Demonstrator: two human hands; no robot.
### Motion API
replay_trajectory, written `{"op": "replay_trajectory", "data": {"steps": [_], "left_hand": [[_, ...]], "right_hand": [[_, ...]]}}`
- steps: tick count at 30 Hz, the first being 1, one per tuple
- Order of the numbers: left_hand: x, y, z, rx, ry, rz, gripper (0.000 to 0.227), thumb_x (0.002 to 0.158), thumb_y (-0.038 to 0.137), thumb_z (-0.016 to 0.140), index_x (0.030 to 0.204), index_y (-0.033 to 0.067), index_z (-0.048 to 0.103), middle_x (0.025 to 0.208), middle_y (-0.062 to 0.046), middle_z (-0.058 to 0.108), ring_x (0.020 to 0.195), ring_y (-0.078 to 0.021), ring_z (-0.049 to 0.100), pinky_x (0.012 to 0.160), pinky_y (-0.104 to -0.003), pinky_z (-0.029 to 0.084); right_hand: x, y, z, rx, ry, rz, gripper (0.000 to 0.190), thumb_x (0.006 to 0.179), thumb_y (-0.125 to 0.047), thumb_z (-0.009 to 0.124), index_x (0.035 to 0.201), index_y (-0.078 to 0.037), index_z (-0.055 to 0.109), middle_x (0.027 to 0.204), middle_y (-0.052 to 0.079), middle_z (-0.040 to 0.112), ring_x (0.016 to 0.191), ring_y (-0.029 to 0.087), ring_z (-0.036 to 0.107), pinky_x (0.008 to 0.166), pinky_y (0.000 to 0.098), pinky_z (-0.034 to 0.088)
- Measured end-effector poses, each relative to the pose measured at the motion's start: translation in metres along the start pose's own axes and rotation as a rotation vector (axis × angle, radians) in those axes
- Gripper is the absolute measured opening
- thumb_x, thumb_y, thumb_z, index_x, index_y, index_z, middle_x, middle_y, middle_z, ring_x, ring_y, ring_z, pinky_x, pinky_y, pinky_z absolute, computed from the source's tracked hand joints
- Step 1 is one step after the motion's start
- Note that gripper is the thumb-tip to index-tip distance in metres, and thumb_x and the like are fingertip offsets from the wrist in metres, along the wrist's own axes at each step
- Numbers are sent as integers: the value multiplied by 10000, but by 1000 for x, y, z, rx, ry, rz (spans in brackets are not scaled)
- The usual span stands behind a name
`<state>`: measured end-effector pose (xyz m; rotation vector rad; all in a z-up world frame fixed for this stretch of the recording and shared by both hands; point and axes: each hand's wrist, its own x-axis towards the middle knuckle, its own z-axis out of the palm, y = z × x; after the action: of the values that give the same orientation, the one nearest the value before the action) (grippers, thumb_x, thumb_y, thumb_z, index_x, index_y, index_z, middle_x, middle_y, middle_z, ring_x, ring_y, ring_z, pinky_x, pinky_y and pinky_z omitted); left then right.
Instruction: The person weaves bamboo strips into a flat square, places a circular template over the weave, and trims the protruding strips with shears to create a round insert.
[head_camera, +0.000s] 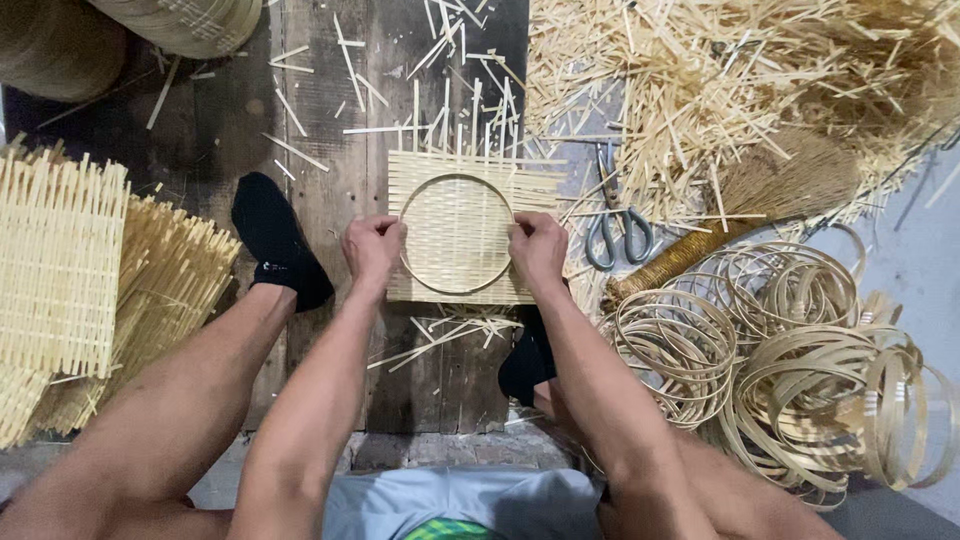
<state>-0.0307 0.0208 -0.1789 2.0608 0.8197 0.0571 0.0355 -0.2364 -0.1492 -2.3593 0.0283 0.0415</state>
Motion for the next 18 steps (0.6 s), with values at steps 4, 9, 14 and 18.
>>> {"op": "replay_trajectory", "data": {"steps": [4,9,14,18], "left_hand": [[2,3,-6,-9,-20,70,212,752,178,834,937,77,823,876,-155,772,807,-287,742,799,-371,558],[8,10,-8,97,-38,-10,215,720,195,846,910,93,830,870,-141,781,819,-291,743,805,-386,564],[7,8,0,105,-13,-78,207,724,199,850,917,125,836,867,-128,783,813,-284,747,823,-372,565],[13,-3,-1,44,-71,-149,225,695,173,869,909,120,825,837,-104,786,778,-239,752,782,-360,577]], "right_hand": [[-2,-4,-7,62,-34,92,197,791,-115,788,976,-46,801,841,160,771,759,248,766,751,335,587],[2,-2,-4,85,-48,143,203,782,-144,797,964,-54,801,840,152,775,746,239,770,737,334,590],[4,7,2,29,-61,187,193,781,-176,823,947,-78,819,821,142,776,734,250,759,734,361,583],[2,6,0,84,-3,127,198,775,-165,822,956,-85,823,830,137,776,770,246,764,760,360,585]]}}
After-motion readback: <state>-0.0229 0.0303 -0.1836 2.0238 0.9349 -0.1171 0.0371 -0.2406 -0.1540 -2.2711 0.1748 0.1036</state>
